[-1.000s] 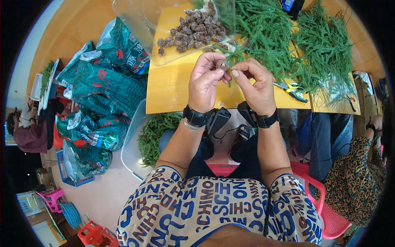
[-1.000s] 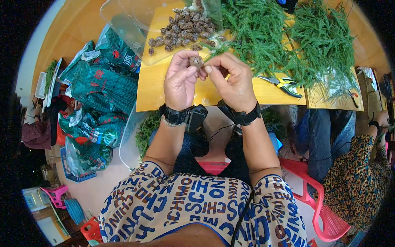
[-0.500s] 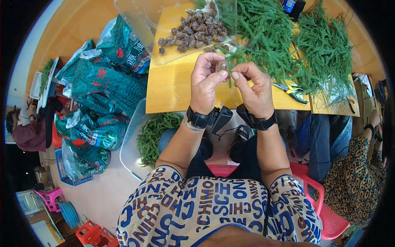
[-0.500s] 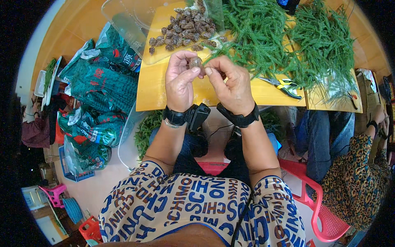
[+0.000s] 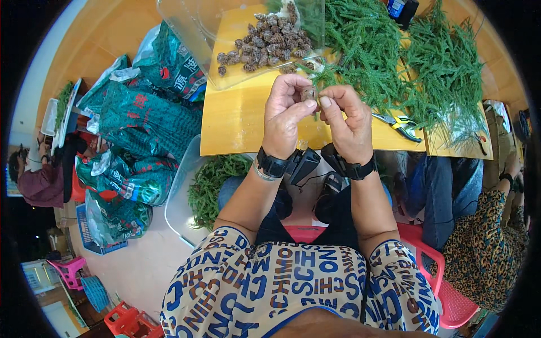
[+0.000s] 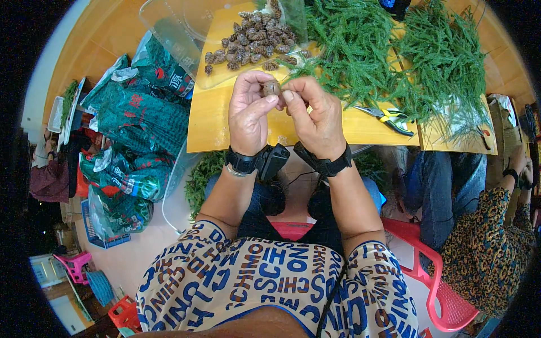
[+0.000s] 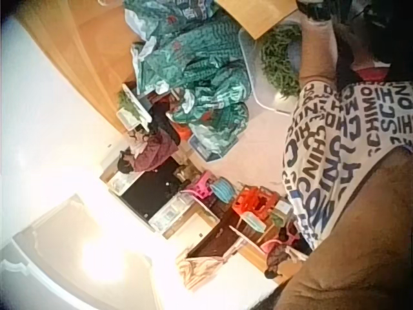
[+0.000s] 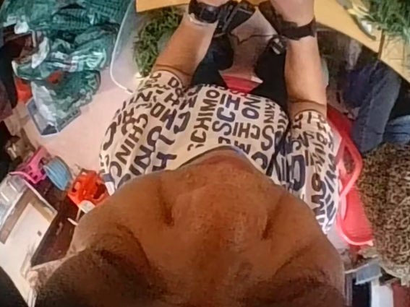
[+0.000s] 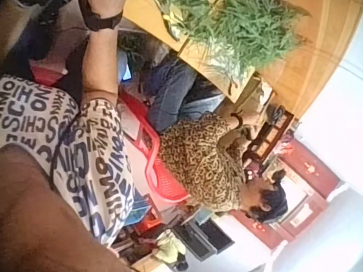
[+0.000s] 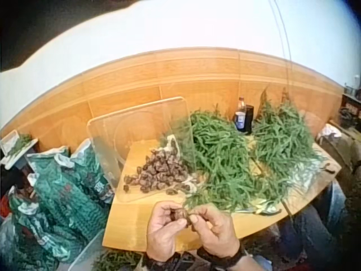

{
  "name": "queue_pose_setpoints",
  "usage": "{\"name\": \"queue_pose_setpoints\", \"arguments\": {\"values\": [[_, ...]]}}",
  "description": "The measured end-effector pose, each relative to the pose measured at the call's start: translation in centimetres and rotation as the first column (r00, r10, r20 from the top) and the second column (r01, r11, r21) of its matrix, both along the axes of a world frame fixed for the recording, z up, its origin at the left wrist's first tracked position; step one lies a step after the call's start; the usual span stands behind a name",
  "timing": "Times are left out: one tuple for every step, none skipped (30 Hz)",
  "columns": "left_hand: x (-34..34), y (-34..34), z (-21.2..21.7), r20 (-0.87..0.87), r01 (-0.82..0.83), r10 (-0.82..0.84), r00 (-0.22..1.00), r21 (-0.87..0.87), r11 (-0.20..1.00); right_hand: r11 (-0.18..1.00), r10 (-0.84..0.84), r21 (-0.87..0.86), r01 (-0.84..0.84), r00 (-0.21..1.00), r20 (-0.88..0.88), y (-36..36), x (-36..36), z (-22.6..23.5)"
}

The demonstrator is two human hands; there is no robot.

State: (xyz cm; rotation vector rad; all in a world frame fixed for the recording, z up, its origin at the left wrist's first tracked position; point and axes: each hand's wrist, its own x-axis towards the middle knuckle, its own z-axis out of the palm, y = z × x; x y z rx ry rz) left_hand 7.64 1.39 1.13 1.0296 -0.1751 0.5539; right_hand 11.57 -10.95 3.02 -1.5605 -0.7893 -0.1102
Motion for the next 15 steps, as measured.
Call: {"name": "queue_pose_setpoints", "arguments": {"values": [[0.0,0.0,0.0,0.005,0.032,-0.032,0.999,-0.027,0.999,0.999,-0.035,-0.006,0.035,0.997,0.073,0.0,0.0,0.0],[0.0,0.1,0.0,0.010,0.064,-0.063,0.998,-0.054,0.996,0.998,-0.068,-0.009,0.070,0.987,0.145,0.0,-0.1,-0.1],[0.0,0.0,0.0,0.015,0.095,-0.094,0.995,-0.081,0.992,0.994,-0.100,-0.010,0.105,0.971,0.217,0.1,-0.1,-0.1],[0.0,0.0,0.1,0.015,0.096,-0.096,0.995,-0.081,0.992,0.994,-0.101,-0.010,0.106,0.971,0.216,0.0,-0.1,0.0],[0.0,-0.1,0.1,0.013,0.091,-0.091,0.996,-0.073,0.993,0.987,-0.139,-0.039,0.158,0.942,0.307,0.0,-0.1,0.2],[0.0,-0.3,0.1,0.012,0.086,-0.085,0.996,-0.065,0.994,0.975,-0.171,-0.063,0.212,0.902,0.396,0.0,-0.1,0.5],[0.0,-0.4,0.2,0.011,0.081,-0.081,0.997,-0.056,0.995,0.960,-0.197,-0.082,0.268,0.853,0.483,-0.1,-0.1,0.6],[-0.1,-0.6,0.1,0.010,0.082,-0.082,0.997,-0.056,0.995,0.960,-0.198,-0.081,0.269,0.853,0.482,-0.1,0.0,0.7],[-0.1,-0.7,0.0,0.006,0.097,-0.097,0.995,-0.098,0.990,0.950,-0.201,-0.105,0.295,0.831,0.519,-0.2,0.0,0.8],[-0.2,-0.9,-0.1,0.003,0.111,-0.111,0.994,-0.139,0.984,0.938,-0.202,-0.127,0.322,0.807,0.555,-0.2,0.0,0.8],[-0.2,-0.9,-0.2,0.000,0.124,-0.126,0.992,-0.180,0.976,0.926,-0.201,-0.148,0.349,0.782,0.590,-0.2,0.0,0.8],[-0.1,-1.0,-0.3,-0.002,0.126,-0.128,0.992,-0.180,0.976,0.925,-0.203,-0.148,0.351,0.783,0.588,-0.2,0.1,0.7],[0.0,-0.9,-0.3,-0.018,0.115,-0.120,0.993,-0.164,0.980,0.926,-0.205,-0.145,0.349,0.787,0.582,-0.3,0.2,0.6],[0.1,-0.9,-0.4,-0.033,0.105,-0.111,0.993,-0.148,0.983,0.927,-0.208,-0.143,0.347,0.790,0.576,-0.3,0.2,0.4],[0.1,-0.9,-0.4,-0.048,0.096,-0.103,0.994,-0.131,0.987,0.928,-0.210,-0.140,0.346,0.794,0.571,-0.3,0.2,0.4]]}}
